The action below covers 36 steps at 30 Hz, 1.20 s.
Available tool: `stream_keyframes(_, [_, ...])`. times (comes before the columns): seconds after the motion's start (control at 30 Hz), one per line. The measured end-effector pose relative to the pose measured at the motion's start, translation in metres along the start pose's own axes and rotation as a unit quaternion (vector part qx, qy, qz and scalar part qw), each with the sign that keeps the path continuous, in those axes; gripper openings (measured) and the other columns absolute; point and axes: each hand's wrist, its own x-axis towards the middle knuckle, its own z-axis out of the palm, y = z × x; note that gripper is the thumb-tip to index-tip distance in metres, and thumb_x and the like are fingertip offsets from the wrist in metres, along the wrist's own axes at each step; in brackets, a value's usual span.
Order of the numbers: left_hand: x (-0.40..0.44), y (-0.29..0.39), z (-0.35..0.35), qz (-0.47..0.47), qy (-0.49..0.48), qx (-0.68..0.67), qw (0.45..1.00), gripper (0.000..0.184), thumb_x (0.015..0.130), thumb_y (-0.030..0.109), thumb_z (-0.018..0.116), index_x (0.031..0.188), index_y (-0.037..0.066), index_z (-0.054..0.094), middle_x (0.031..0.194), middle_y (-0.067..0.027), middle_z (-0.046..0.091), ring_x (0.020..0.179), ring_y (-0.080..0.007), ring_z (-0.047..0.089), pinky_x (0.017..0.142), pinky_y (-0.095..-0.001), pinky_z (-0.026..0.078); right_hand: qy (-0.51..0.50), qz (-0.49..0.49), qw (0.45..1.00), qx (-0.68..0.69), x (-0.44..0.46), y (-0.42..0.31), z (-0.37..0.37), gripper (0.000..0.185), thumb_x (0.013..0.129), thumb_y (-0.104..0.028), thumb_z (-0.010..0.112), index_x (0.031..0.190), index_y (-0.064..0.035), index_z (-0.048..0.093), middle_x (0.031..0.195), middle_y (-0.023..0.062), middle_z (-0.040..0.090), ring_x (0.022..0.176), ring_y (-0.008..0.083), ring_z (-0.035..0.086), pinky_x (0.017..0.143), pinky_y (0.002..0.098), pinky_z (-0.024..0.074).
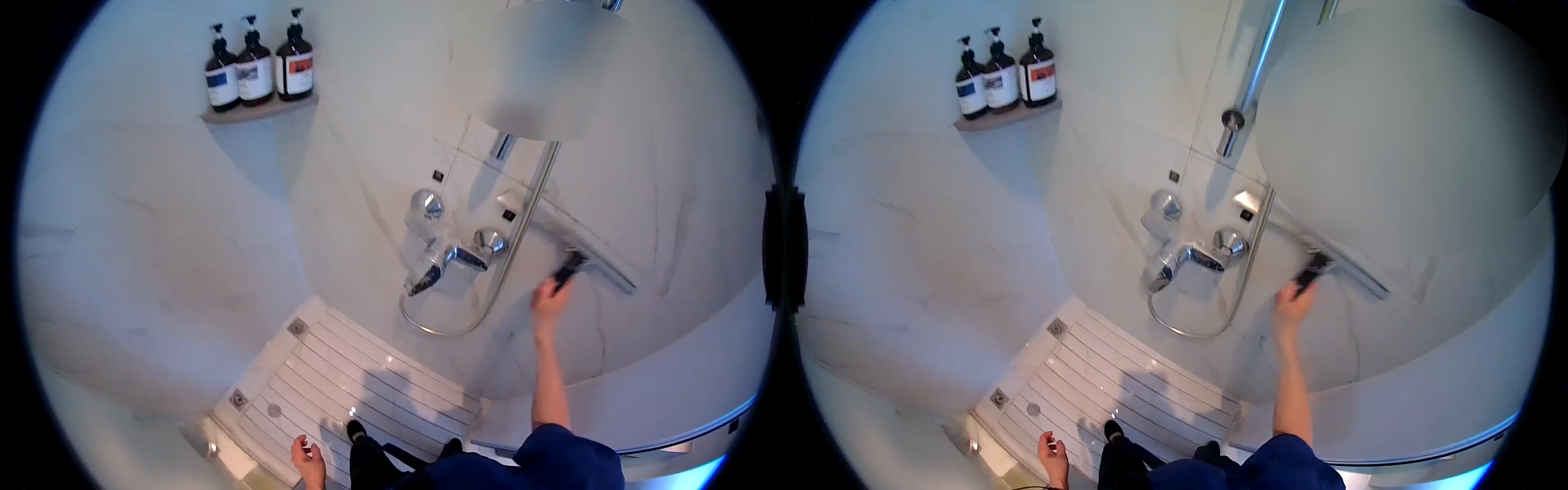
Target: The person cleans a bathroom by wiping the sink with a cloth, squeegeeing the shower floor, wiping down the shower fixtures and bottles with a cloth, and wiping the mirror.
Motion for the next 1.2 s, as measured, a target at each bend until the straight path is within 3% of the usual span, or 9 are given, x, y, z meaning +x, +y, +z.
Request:
stream_keyframes(0.2, [-0.040, -0.046, 0.042, -0.153, -0.163, 0.122, 0.967, 0.035, 0.074, 0.018, 0.062, 0.104, 0.002, 0.055, 0.086, -0.0205, 0.061, 0.083, -0.0319, 0.060, 0.071, -0.0409, 0.048, -0.008, 0.006, 0.999, 0.045, -0.016, -0.027, 0.032, 0.021, 0.089, -0.013, 0.052, 0.101, -0.0030, 0.039, 0.064, -0.0003, 0.042, 0.054, 0.0078, 0.042, 0.047, 0.0246, 0.0370])
stream_keyframes(0.33, [-0.099, -0.092, 0.132, -0.290, -0.435, 0.212, 0.826, 0.100, 0.067, 0.063, 0.062, 0.141, 0.010, 0.020, 0.127, -0.0357, 0.039, 0.111, -0.0453, 0.049, 0.092, -0.0423, 0.043, 0.061, -0.070, 0.996, 0.000, -0.015, 0.061, 0.019, 0.034, 0.088, -0.018, 0.053, 0.112, -0.0010, 0.037, 0.072, 0.0018, 0.047, 0.055, 0.0054, 0.043, 0.043, 0.0216, 0.0355])
stream_keyframes(0.43, [-0.124, -0.096, 0.181, -0.349, -0.448, 0.312, 0.762, 0.119, 0.061, 0.070, 0.063, 0.144, 0.015, -0.001, 0.136, -0.0433, 0.006, 0.113, -0.0557, 0.041, 0.090, -0.0518, 0.041, 0.094, 0.160, 0.974, 0.127, -0.086, 0.115, 0.006, 0.045, 0.086, -0.019, 0.055, 0.121, 0.0001, 0.035, 0.074, 0.0039, 0.050, 0.058, 0.0127, 0.047, 0.048, 0.0281, 0.0419])
stream_keyframes(0.47, [-0.126, -0.078, 0.190, -0.345, -0.376, 0.379, 0.772, 0.111, 0.064, 0.061, 0.067, 0.143, 0.008, 0.011, 0.125, -0.0454, 0.027, 0.109, -0.0499, 0.047, 0.091, -0.0467, 0.042, 0.111, 0.129, 0.980, 0.099, -0.110, 0.163, 0.006, 0.046, 0.086, -0.019, 0.055, 0.123, 0.0000, 0.035, 0.076, 0.0049, 0.052, 0.061, 0.0167, 0.050, 0.051, 0.0315, 0.0442])
stream_keyframes(0.53, [-0.141, -0.038, 0.189, -0.179, -0.267, 0.492, 0.809, 0.070, 0.076, 0.040, 0.063, 0.133, 0.007, 0.038, 0.114, -0.0320, 0.045, 0.084, -0.0408, 0.058, 0.069, -0.0495, 0.048, 0.058, -0.100, 0.959, -0.260, -0.178, 0.245, 0.018, 0.030, 0.087, -0.016, 0.052, 0.109, -0.0008, 0.038, 0.071, 0.0050, 0.048, 0.054, 0.0195, 0.047, 0.050, 0.0347, 0.0419])
stream_keyframes(0.7, [-0.123, -0.064, 0.164, -0.223, -0.242, 0.389, 0.860, 0.076, 0.073, 0.042, 0.065, 0.135, 0.010, 0.035, 0.103, -0.0305, 0.048, 0.078, -0.0405, 0.059, 0.066, -0.0479, 0.050, -0.364, 0.296, 0.805, -0.363, -0.404, 0.379, 0.099, 0.043, 0.084, -0.033, 0.055, 0.109, 0.0010, 0.043, 0.078, 0.0223, 0.061, 0.074, 0.0405, 0.060, 0.062, 0.0483, 0.0447])
stream_keyframes(0.83, [-0.098, -0.076, 0.146, -0.237, -0.227, 0.313, 0.891, 0.060, 0.076, 0.036, 0.062, 0.128, 0.012, 0.046, 0.106, -0.0338, 0.048, 0.077, -0.0413, 0.059, 0.063, -0.0491, 0.049, -0.602, 0.135, 0.771, -0.157, -0.425, 0.217, 0.187, 0.039, 0.082, -0.032, 0.056, 0.109, -0.0056, 0.046, 0.080, 0.0210, 0.061, 0.075, 0.0396, 0.060, 0.066, 0.0495, 0.0461])
stream_keyframes(1.07, [-0.139, -0.220, 0.175, 0.047, -0.238, 0.380, 0.893, 0.036, 0.080, 0.032, 0.054, 0.111, 0.016, 0.061, 0.114, -0.0330, 0.050, 0.090, -0.0410, 0.056, 0.063, -0.0541, 0.046, -0.145, -0.246, 0.957, 0.044, -0.077, -0.090, 0.414, 0.022, 0.085, -0.015, 0.057, 0.094, 0.0027, 0.047, 0.073, 0.0191, 0.059, 0.066, 0.0372, 0.059, 0.060, 0.0421, 0.0452])
stream_keyframes(1.2, [-0.083, -0.121, 0.157, -0.177, -0.252, 0.364, 0.879, 0.048, 0.081, 0.022, 0.052, 0.126, 0.009, 0.044, 0.092, -0.0233, 0.060, 0.085, -0.0381, 0.056, 0.068, -0.0516, 0.046, -0.185, -0.099, 0.971, 0.113, -0.028, -0.106, 0.420, 0.025, 0.080, -0.019, 0.058, 0.085, 0.0037, 0.049, 0.071, 0.0181, 0.055, 0.066, 0.0307, 0.055, 0.060, 0.0406, 0.0427])
